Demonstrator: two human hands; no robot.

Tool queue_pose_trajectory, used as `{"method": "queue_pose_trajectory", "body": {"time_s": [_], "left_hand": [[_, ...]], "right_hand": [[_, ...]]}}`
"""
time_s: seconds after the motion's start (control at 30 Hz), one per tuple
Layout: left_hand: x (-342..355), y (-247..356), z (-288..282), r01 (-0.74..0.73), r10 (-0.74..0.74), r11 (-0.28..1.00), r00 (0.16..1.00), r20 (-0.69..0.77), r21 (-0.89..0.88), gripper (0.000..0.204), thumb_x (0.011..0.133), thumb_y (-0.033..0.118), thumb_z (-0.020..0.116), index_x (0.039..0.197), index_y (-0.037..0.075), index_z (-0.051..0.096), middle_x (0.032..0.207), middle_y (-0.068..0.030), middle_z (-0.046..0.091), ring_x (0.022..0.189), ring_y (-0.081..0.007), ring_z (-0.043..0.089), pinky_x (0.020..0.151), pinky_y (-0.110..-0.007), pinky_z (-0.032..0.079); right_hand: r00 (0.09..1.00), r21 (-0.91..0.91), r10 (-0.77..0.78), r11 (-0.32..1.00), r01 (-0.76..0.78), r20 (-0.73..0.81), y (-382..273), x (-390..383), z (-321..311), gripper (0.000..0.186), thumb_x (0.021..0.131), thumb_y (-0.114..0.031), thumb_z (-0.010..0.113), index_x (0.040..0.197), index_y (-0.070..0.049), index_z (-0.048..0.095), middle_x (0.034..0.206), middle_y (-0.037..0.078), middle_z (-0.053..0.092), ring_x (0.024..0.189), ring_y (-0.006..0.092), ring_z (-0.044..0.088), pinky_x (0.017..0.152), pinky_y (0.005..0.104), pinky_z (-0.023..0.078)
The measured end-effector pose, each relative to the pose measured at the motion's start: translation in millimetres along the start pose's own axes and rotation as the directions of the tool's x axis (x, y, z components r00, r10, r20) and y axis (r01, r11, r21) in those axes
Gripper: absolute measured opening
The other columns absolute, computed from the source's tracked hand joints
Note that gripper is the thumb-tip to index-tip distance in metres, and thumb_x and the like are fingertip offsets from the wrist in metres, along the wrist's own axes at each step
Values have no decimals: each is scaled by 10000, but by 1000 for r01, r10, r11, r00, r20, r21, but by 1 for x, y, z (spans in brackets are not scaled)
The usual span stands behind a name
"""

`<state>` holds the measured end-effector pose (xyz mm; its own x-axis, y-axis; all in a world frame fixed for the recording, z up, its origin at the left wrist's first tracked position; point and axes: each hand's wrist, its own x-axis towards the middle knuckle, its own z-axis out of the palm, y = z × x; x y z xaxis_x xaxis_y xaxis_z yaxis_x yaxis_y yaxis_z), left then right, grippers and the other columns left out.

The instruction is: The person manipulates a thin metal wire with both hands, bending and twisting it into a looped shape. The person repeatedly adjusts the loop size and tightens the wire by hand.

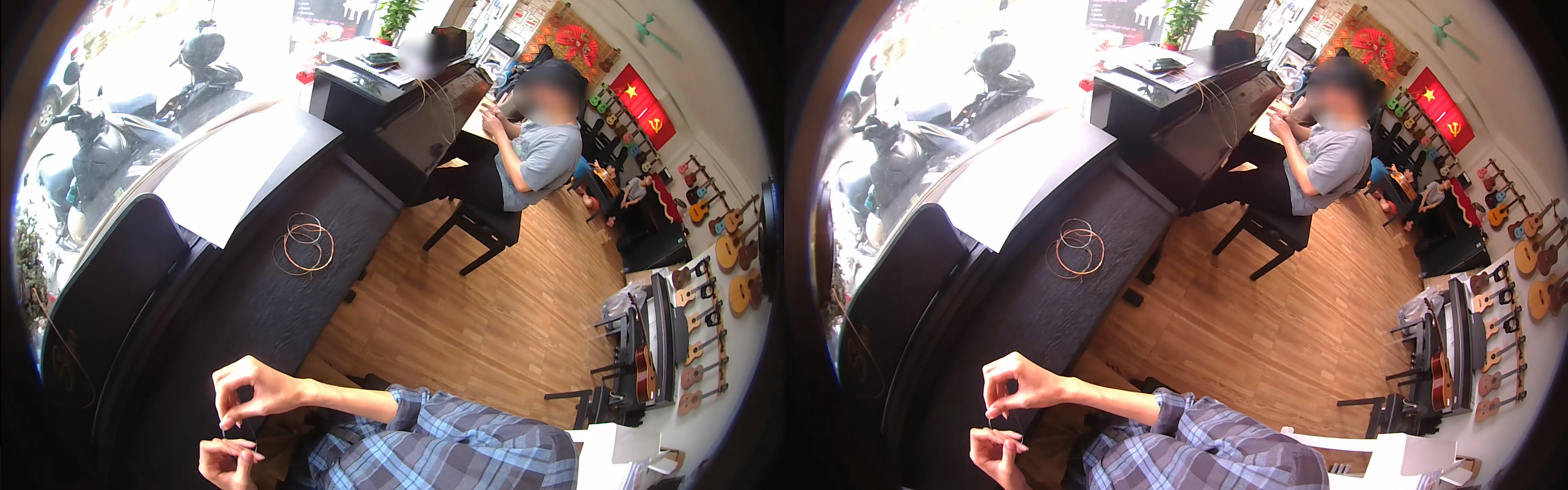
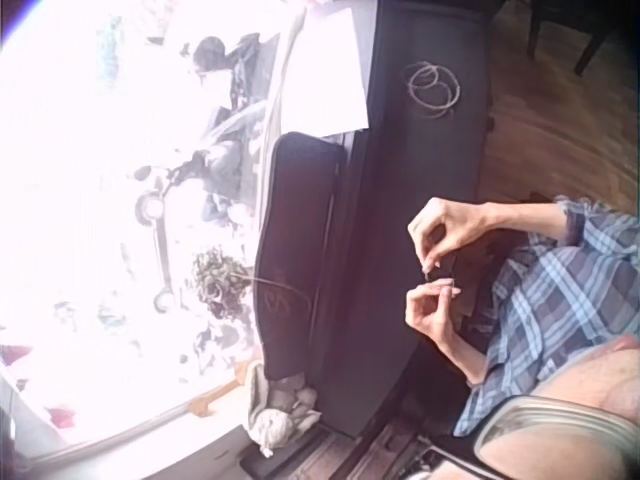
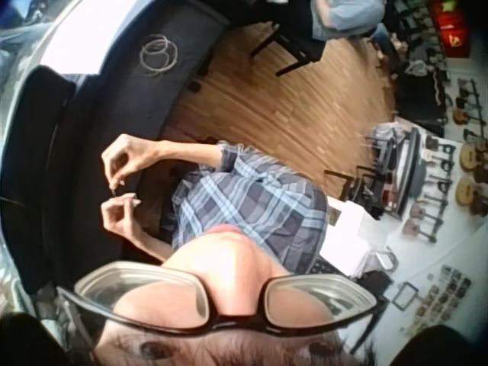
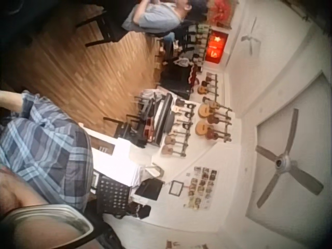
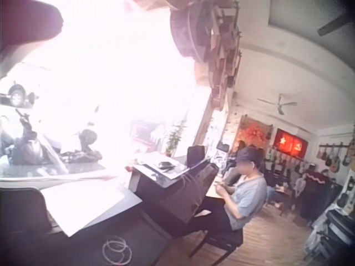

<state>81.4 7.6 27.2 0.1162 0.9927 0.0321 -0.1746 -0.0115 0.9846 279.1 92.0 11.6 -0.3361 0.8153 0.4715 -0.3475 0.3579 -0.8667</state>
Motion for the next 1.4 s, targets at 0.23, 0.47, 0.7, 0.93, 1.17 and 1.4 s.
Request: {"method": "queue_pose_trajectory", "body": {"time_s": [0.23, 0.47, 0.7, 0.93, 1.17, 1.4], "left_hand": [[34, -38, -5, 1, 66, 972, 959, -277, 236, 211, 947, 53, 716, 876, 42, 518, 700, -10, 532, 575, -98, 613, 579, -215, 482], [33, -43, -2, -33, 105, 971, 949, -298, 235, 166, 984, 74, 664, 1095, 9, 559, 805, -90, 695, 574, -123, 653, 590, -206, 494], [35, -47, -8, 11, 5, 996, 984, -179, 91, 272, 1009, 44, 596, 1264, -39, 548, 1248, -238, 678, 740, -145, 701, 612, -219, 542], [42, -38, -6, -220, 225, 974, 967, -122, 58, 549, 956, 405, 713, 1287, -27, 639, 1337, -229, 645, 803, -122, 629, 778, -263, 508], [23, -36, -12, -306, 152, 898, 889, -431, -315, 175, 995, 37, 634, 1160, -7, 669, 1167, -147, 698, 1004, -186, 651, 932, -320, 509], [6, -6, -15, -269, 220, 960, 899, -379, -81, 271, 986, -78, 559, 1252, -26, 567, 1299, -222, 650, 1090, -250, 694, 937, -349, 558]], "right_hand": [[996, -151, 75, 985, -83, -54, 25, 0, -13, 129, 869, -90, 807, 842, -21, 701, 808, 50, 641, 594, 121, 663, 520, 243, 486], [999, -217, 36, 976, -37, -9, 29, -2, -12, 105, 857, -91, 805, 848, -31, 719, 787, 37, 629, 587, 116, 645, 517, 261, 461], [1000, -233, 19, 972, -17, 5, 30, -2, -12, 106, 837, -85, 815, 846, -37, 721, 761, 35, 620, 631, 125, 629, 536, 269, 462], [988, -165, 154, 974, -157, -31, 11, 1, -18, 91, 850, -53, 807, 857, -22, 722, 783, 51, 639, 631, 121, 676, 539, 247, 508], [953, -165, 267, 943, -289, -146, 17, -3, -8, 108, 835, 83, 761, 793, 7, 697, 774, 82, 658, 569, 121, 640, 507, 225, 510], [954, -98, 204, 968, -229, -219, 27, -5, -6, 101, 844, 73, 775, 887, 22, 699, 809, 66, 632, 588, 127, 657, 519, 227, 516]]}}
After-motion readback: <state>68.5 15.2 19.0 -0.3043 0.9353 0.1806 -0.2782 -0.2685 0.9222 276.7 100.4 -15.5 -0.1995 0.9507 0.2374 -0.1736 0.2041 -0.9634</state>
